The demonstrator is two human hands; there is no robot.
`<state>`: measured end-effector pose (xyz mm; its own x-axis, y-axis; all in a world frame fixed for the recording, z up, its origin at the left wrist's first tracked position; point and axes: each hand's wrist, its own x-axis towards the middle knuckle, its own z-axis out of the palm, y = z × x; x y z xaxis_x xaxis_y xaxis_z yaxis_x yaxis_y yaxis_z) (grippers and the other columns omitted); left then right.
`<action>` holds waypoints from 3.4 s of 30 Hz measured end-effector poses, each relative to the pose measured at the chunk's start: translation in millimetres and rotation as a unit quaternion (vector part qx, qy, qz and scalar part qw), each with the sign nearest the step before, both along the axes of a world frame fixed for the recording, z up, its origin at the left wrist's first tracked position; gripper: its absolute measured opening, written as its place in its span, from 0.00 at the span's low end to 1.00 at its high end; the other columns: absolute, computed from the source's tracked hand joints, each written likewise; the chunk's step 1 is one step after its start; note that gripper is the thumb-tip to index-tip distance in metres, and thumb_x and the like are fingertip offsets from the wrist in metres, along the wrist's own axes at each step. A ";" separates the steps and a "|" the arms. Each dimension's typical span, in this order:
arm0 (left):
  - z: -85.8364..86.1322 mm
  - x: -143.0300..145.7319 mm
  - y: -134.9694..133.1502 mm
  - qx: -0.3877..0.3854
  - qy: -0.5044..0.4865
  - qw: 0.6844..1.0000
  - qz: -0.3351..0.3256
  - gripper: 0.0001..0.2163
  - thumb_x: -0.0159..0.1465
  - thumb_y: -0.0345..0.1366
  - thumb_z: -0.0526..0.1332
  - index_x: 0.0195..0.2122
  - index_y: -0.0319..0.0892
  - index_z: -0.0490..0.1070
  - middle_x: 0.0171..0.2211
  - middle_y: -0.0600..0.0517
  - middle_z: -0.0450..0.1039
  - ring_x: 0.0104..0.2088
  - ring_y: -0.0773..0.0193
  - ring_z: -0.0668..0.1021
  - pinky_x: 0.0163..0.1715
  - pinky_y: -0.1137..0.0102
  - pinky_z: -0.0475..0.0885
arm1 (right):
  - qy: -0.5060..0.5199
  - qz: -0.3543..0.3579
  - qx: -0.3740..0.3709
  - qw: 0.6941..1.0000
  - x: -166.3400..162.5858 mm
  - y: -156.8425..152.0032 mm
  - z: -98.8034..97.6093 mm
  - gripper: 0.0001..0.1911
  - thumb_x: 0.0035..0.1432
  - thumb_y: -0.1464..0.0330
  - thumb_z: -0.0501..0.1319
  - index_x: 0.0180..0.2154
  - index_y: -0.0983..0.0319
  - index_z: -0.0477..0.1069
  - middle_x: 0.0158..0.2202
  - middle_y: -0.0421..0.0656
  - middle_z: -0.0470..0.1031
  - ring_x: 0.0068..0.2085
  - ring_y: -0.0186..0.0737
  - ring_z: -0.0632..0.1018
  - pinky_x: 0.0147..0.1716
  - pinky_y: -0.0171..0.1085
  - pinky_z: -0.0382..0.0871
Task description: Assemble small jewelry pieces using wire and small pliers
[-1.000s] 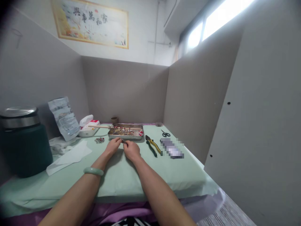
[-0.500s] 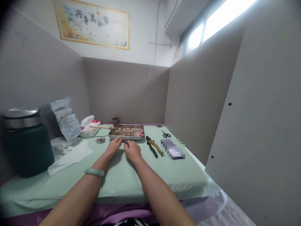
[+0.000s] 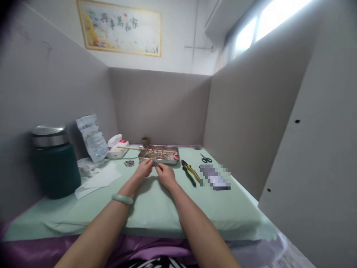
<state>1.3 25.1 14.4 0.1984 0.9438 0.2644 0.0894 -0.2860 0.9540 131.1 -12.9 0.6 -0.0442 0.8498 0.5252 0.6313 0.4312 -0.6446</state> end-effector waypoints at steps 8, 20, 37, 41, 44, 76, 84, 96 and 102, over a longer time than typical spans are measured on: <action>5.7 -5.6 -7.8 -0.069 -0.101 0.985 -0.122 0.15 0.58 0.48 0.56 0.27 0.42 0.57 0.14 0.63 0.47 0.12 0.78 0.49 0.13 0.78 0.41 | 0.087 0.081 -0.024 0.993 3.3 4.1 1.2 0.15 0.56 0.61 0.52 0.31 0.63 0.73 0.21 0.37 0.65 0.25 0.32 0.63 0.25 0.31 0.54; 6.9 -10.5 -7.0 -0.120 -0.156 0.969 -0.146 0.12 0.57 0.43 0.56 0.25 0.41 0.60 0.14 0.63 0.43 0.12 0.77 0.45 0.13 0.77 0.39 | 0.194 0.143 -0.120 0.963 1.5 -2.8 6.9 0.15 0.54 0.58 0.54 0.30 0.63 0.70 0.23 0.37 0.64 0.25 0.31 0.64 0.23 0.30 0.56; 6.7 -11.4 -4.5 -0.121 -0.157 0.973 -0.122 0.08 0.54 0.39 0.54 0.25 0.40 0.63 0.13 0.62 0.43 0.12 0.76 0.46 0.13 0.75 0.39 | 0.149 0.082 -0.047 0.984 1.8 3.2 3.4 0.18 0.54 0.59 0.54 0.38 0.63 0.75 0.23 0.38 0.65 0.26 0.33 0.64 0.26 0.31 0.57; 6.0 -10.4 -4.7 -0.113 -0.151 0.975 -0.116 0.08 0.55 0.41 0.54 0.26 0.42 0.62 0.13 0.63 0.43 0.12 0.75 0.46 0.13 0.76 0.39 | 0.127 0.081 -0.031 0.988 2.8 4.6 1.8 0.18 0.54 0.59 0.53 0.36 0.63 0.75 0.24 0.38 0.67 0.27 0.33 0.64 0.27 0.32 0.57; 6.2 -9.4 -5.9 -0.104 -0.144 0.978 -0.106 0.07 0.54 0.40 0.54 0.26 0.42 0.60 0.13 0.63 0.44 0.13 0.75 0.46 0.14 0.76 0.39 | 0.116 0.070 -0.036 0.990 3.6 5.3 0.4 0.18 0.54 0.59 0.54 0.38 0.63 0.75 0.26 0.39 0.70 0.28 0.34 0.66 0.29 0.32 0.58; 3.4 -11.7 -4.9 -0.133 -0.164 0.965 -0.153 0.11 0.57 0.44 0.57 0.27 0.42 0.60 0.15 0.63 0.43 0.13 0.76 0.46 0.13 0.77 0.39 | -0.140 -0.104 0.111 0.978 5.1 -3.1 -3.0 0.14 0.60 0.66 0.52 0.44 0.57 0.73 0.34 0.42 0.74 0.36 0.39 0.72 0.34 0.34 0.60; 7.3 -14.8 -9.2 -0.134 -0.109 0.975 -0.140 0.11 0.56 0.45 0.56 0.28 0.42 0.60 0.15 0.63 0.43 0.13 0.76 0.46 0.14 0.75 0.39 | -0.282 -0.141 0.159 0.936 11.9 -8.5 5.7 0.13 0.62 0.66 0.51 0.45 0.57 0.71 0.34 0.44 0.72 0.38 0.41 0.70 0.35 0.36 0.57; 0.3 -7.9 5.6 0.074 0.179 0.979 0.065 0.10 0.56 0.35 0.51 0.23 0.40 0.68 0.18 0.55 0.62 0.22 0.67 0.65 0.25 0.72 0.59 | -0.322 -0.144 0.122 0.928 19.4 -6.3 6.9 0.11 0.60 0.66 0.54 0.43 0.54 0.71 0.35 0.43 0.72 0.40 0.41 0.69 0.35 0.37 0.55; 0.0 -10.4 5.6 0.099 0.249 0.961 0.068 0.11 0.57 0.34 0.52 0.23 0.41 0.71 0.20 0.53 0.67 0.25 0.65 0.68 0.28 0.72 0.59 | -0.318 -0.125 0.109 0.933 22.4 -6.8 8.7 0.12 0.60 0.66 0.54 0.45 0.53 0.71 0.36 0.42 0.73 0.41 0.40 0.69 0.36 0.36 0.55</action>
<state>-9.2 30.8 14.4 0.2246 0.9111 0.3456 0.5703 -0.4105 0.7115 153.5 -19.7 9.2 -0.2208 0.7513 0.6219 0.9550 0.2959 -0.0184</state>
